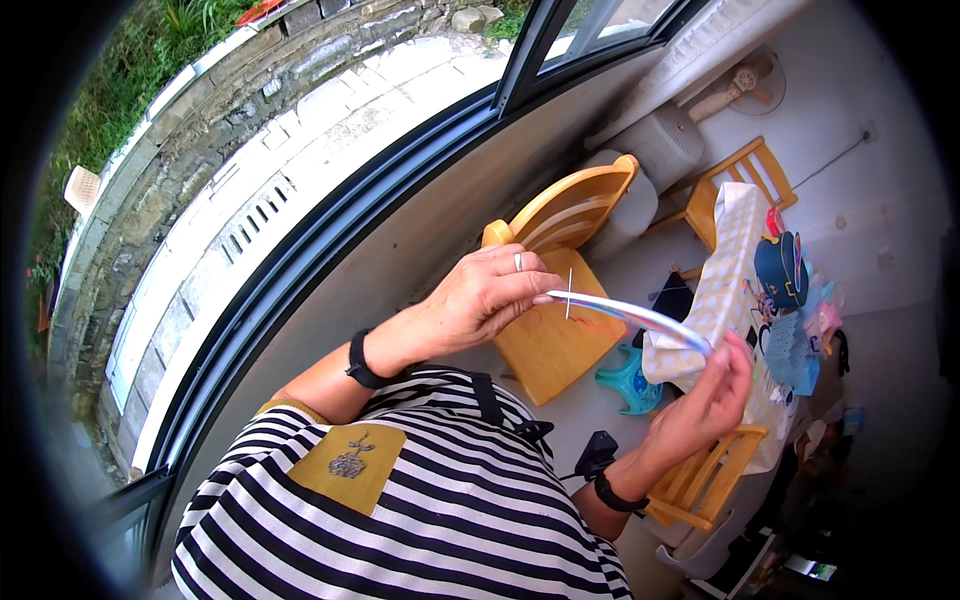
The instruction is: The person threads a red string through the small holes of a colorful patterned sandal sole while holding it near a window.
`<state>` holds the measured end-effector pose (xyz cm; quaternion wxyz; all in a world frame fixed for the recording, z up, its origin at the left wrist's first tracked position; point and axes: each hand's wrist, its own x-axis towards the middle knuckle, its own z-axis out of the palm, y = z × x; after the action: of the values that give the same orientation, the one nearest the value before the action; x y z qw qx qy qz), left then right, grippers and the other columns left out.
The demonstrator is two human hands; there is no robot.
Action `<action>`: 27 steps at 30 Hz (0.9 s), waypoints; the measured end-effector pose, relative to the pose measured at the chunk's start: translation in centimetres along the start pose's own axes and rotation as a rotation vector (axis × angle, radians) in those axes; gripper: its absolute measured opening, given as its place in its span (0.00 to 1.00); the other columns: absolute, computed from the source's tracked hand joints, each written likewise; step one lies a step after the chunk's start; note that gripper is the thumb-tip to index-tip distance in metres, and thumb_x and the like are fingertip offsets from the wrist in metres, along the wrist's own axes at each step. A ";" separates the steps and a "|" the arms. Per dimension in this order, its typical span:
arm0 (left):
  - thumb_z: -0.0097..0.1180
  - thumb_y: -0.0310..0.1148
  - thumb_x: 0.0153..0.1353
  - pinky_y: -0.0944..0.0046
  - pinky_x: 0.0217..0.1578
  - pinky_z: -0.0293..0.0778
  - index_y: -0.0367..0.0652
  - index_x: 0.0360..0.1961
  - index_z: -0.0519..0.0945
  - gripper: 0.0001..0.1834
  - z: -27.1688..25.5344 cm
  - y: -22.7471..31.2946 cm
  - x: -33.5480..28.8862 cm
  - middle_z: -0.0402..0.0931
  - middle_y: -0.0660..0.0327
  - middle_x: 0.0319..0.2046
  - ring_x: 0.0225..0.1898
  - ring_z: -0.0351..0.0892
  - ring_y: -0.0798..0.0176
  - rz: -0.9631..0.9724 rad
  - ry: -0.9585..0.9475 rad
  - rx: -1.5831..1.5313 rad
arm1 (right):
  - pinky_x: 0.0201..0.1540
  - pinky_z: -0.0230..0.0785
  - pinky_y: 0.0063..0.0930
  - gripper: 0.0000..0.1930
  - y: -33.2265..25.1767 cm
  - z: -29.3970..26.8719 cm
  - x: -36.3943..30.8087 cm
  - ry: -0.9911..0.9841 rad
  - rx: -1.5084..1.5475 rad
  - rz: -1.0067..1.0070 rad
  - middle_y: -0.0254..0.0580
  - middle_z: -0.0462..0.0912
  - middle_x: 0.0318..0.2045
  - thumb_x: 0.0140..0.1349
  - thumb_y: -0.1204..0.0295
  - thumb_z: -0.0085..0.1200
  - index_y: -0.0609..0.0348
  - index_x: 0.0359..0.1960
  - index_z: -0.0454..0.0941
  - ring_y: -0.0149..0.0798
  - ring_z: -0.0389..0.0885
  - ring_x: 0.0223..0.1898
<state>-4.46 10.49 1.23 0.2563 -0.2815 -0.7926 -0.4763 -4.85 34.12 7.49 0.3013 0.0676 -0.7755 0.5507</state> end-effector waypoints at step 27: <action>0.51 0.29 0.63 0.59 0.32 0.70 0.34 0.39 0.77 0.09 1.6 -0.2 0.7 0.71 0.53 0.27 0.31 0.74 0.52 -0.064 -0.318 -0.396 | 0.32 0.68 0.19 0.06 4.3 4.4 -0.7 -0.747 1.365 0.972 0.36 0.73 0.30 0.71 0.69 0.41 0.55 0.41 0.68 0.28 0.73 0.30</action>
<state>-5.26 11.99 0.91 0.0530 -0.3725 -0.7226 -0.5798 -7.85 31.67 2.70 -0.3392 0.0707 -0.2720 0.8978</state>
